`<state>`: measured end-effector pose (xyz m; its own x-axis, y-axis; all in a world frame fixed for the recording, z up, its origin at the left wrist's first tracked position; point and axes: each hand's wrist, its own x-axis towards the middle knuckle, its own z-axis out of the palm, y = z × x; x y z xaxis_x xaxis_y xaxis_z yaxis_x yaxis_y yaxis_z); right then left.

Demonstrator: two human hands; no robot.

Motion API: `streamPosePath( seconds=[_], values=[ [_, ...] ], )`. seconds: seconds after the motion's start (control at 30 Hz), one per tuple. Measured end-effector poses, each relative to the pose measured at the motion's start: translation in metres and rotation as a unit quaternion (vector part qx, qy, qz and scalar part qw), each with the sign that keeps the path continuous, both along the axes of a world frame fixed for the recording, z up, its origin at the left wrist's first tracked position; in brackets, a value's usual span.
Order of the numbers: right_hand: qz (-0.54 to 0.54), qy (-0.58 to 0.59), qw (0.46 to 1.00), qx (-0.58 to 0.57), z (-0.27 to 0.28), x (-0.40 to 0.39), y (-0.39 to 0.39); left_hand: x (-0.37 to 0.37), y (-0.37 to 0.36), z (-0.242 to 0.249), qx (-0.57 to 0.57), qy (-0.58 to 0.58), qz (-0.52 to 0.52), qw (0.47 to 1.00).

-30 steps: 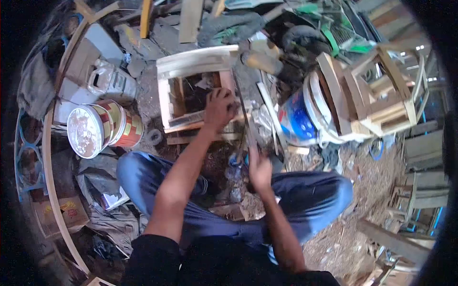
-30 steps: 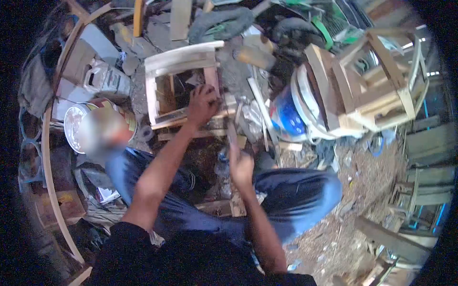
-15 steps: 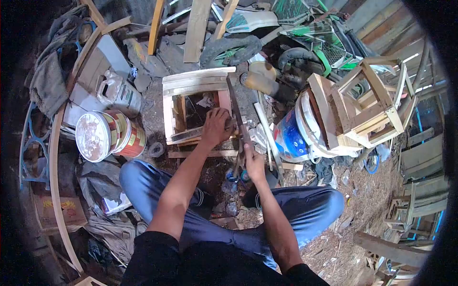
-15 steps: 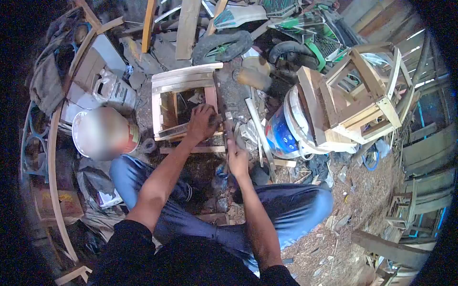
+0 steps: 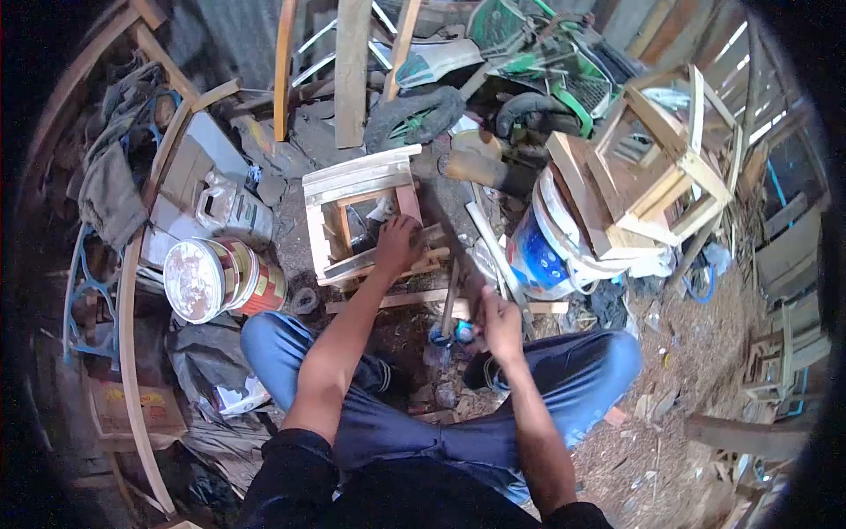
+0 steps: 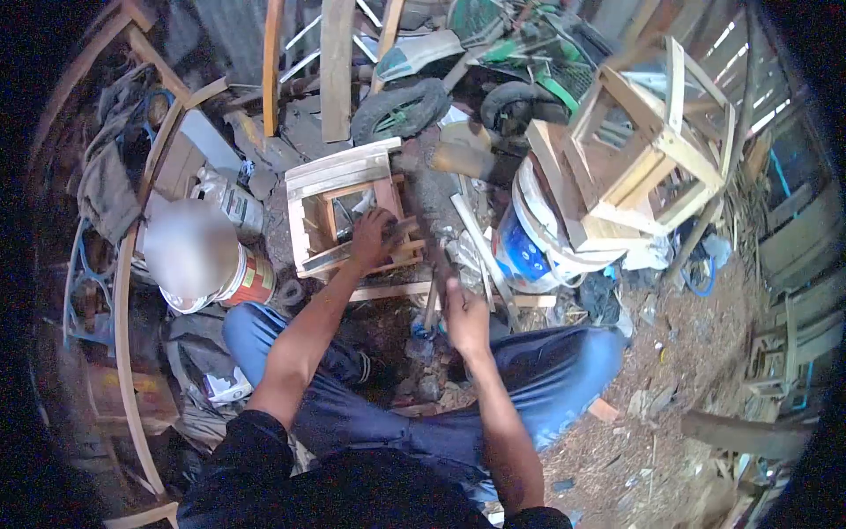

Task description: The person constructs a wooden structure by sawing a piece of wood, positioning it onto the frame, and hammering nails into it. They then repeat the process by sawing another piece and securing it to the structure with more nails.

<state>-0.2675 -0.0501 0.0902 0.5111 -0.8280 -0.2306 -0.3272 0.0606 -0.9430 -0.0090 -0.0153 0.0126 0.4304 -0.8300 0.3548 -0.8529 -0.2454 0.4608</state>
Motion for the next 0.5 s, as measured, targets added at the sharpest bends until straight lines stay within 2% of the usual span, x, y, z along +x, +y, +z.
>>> streamPosePath(
  seconds=[0.13, 0.27, 0.33, 0.4, 0.5],
  values=[
    [-0.021, -0.018, 0.998, -0.056, 0.027, 0.001, -0.003, 0.000, 0.001, 0.001, 0.013, 0.012, -0.014, 1.000],
    [-0.012, -0.060, 0.997, -0.039, 0.004, -0.007, -0.004, -0.001, 0.005, 0.004, -0.021, -0.029, -0.038, 0.999],
    [-0.006, -0.029, 0.999, -0.038, -0.005, -0.005, -0.003, 0.003, 0.003, 0.003, -0.024, -0.028, -0.086, 0.996],
    [-0.009, -0.003, 1.000, -0.007, -0.012, -0.004, -0.001, -0.003, 0.006, 0.005, -0.027, -0.014, -0.095, 0.995],
    [0.001, 0.046, 0.998, -0.041, -0.019, 0.001, -0.001, -0.007, 0.007, 0.002, -0.053, 0.012, -0.091, 0.994]
  ],
)
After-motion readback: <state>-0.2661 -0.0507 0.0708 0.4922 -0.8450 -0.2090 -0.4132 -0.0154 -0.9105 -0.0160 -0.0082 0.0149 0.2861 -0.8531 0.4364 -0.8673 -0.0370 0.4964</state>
